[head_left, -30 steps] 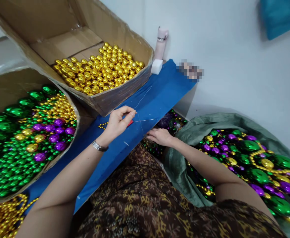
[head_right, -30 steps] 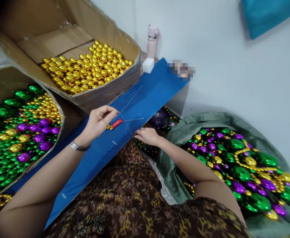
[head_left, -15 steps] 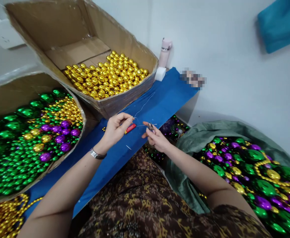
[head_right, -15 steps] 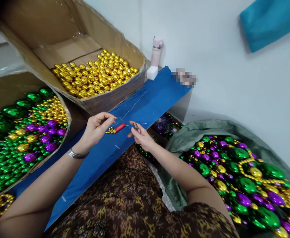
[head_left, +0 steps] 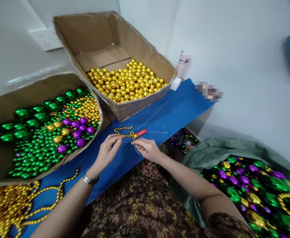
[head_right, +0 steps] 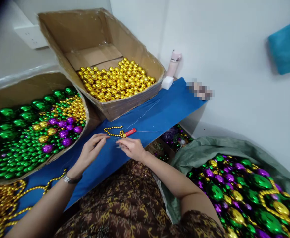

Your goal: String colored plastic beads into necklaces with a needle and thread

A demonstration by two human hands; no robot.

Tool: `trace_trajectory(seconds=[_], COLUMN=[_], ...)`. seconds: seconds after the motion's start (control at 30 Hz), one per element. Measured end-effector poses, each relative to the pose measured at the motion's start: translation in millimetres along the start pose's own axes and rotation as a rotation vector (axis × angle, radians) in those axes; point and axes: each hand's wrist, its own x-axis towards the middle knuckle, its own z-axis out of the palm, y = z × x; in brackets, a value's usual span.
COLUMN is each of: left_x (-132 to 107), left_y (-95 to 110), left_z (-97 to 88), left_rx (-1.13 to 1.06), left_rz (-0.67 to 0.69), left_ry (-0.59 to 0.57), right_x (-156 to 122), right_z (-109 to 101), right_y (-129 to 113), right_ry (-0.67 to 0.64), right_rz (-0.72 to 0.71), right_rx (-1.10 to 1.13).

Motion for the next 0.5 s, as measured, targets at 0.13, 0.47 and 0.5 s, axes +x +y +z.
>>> trace_trajectory(seconds=[0.13, 0.47, 0.5], left_x=[6.5, 7.9, 7.3], left_y=[-3.4, 0.4, 0.0], left_z=[11.8, 28.8, 28.9], left_rx=[-0.217, -0.816, -0.88], left_rz=[-0.112, -0.45, -0.472], left_ry=[-0.132, -0.224, -0.198], right_x=[-3.3, -4.2, -5.2], right_z=[18.1, 30.6, 28.2], right_y=[-0.2, -6.6, -6.5], right_ry=[-0.167, -0.39, -0.413], right_rz=[-0.229, -0.365, -0.357], right_rx=[-0.29, -0.647, -0.634])
